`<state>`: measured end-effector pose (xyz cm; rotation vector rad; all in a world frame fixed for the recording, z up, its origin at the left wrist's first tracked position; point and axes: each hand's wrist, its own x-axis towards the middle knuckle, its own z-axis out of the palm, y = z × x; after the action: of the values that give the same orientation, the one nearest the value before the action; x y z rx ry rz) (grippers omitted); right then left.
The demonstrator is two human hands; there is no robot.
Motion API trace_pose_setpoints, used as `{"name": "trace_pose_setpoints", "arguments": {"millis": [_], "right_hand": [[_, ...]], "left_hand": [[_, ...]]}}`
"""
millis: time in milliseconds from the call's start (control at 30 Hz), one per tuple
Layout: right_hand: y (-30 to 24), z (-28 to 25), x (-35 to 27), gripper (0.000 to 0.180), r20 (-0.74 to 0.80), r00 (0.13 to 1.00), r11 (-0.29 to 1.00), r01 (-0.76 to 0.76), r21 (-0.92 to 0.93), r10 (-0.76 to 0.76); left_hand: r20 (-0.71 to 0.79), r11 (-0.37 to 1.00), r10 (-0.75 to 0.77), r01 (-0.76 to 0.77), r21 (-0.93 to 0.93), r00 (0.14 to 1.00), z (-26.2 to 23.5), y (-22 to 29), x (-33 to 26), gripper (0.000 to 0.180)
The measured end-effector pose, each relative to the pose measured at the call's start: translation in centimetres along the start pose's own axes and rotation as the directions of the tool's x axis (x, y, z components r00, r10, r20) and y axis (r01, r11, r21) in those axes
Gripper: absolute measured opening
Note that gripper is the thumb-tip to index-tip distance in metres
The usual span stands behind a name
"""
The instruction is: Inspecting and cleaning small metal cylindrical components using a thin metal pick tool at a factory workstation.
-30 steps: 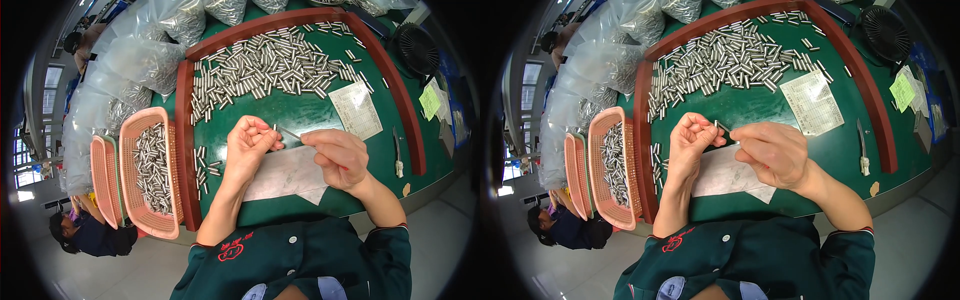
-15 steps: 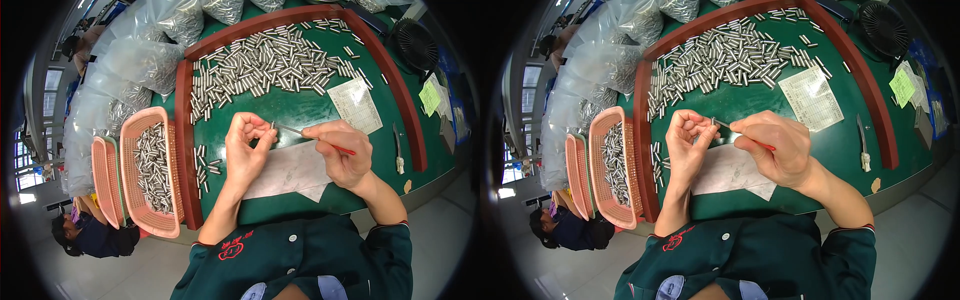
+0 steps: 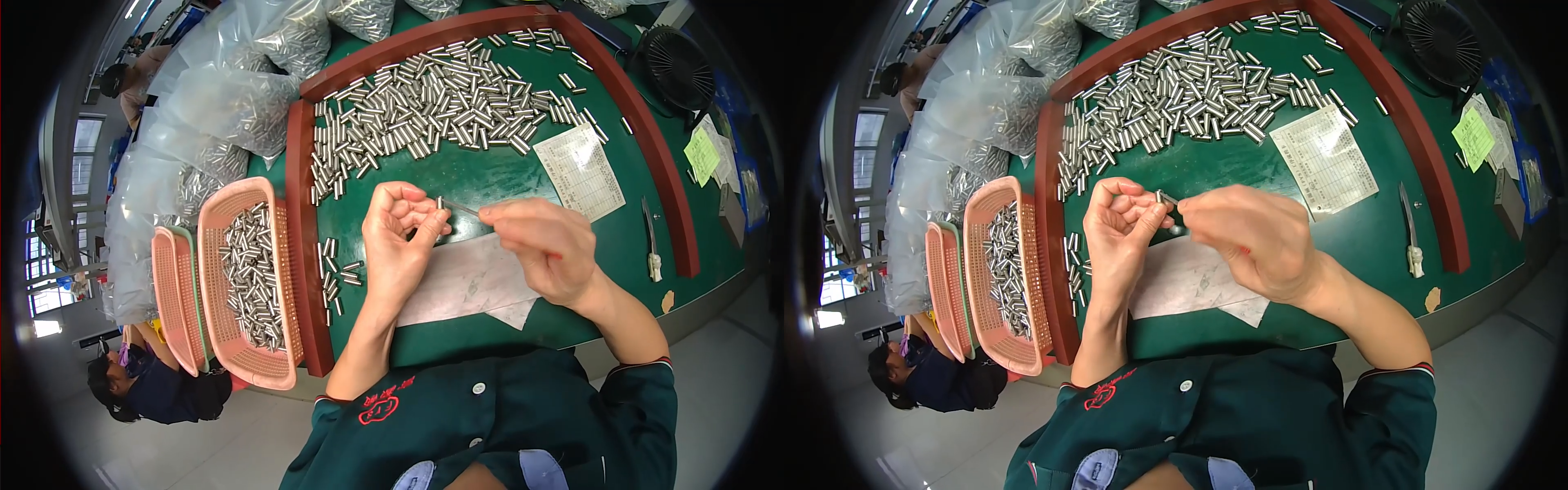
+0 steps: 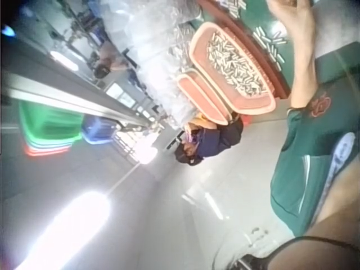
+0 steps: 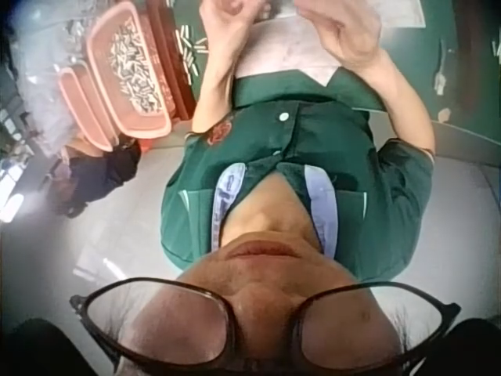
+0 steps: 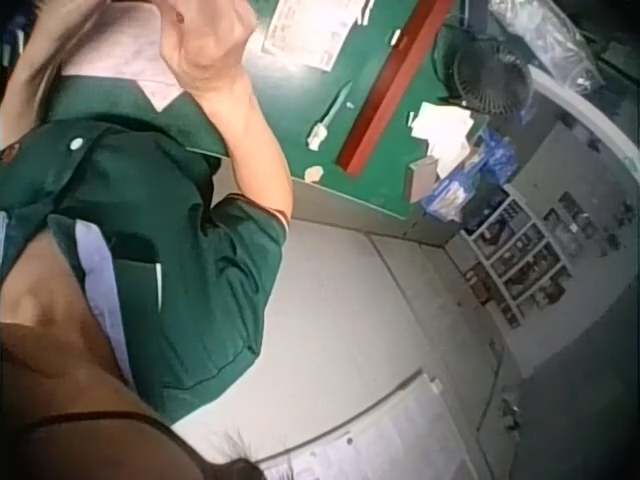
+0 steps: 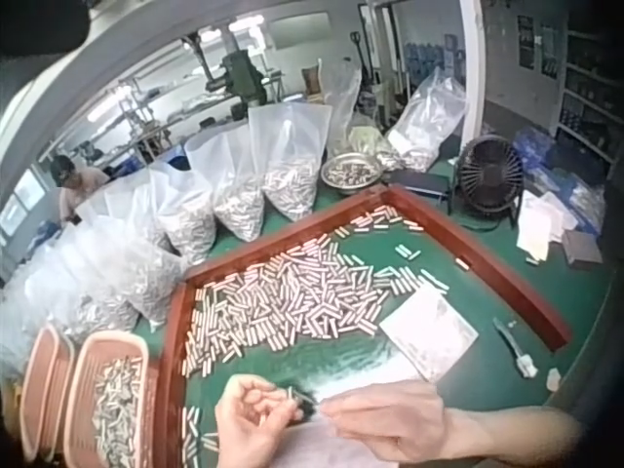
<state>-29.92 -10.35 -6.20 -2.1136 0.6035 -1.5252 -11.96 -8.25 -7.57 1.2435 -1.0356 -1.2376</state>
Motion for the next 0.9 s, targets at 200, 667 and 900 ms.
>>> {"name": "trace_pose_setpoints", "arguments": {"millis": [200, 667, 900], "right_hand": [[-0.4, -0.5, -0.7, 0.023, 0.050, 0.989, 0.981, 0.147, -0.124, -0.141], [-0.8, -0.9, 0.0, 0.027, 0.084, 0.965, 0.962, 0.256, -0.093, -0.249], [-0.5, -0.5, -0.2, 0.013, 0.043, 0.983, 0.976, 0.181, -0.120, -0.177]], "left_hand": [[0.014, 1.000, -0.006, 0.006, -0.012, 1.000, 0.6, 0.0, -0.2, 0.026], [-0.054, 0.998, 0.039, -0.041, -0.045, 0.998, -0.5, 0.0, 0.3, 0.030], [0.008, 0.997, -0.037, 0.038, -0.060, 0.999, -0.1, -0.1, 0.3, 0.031]]}}
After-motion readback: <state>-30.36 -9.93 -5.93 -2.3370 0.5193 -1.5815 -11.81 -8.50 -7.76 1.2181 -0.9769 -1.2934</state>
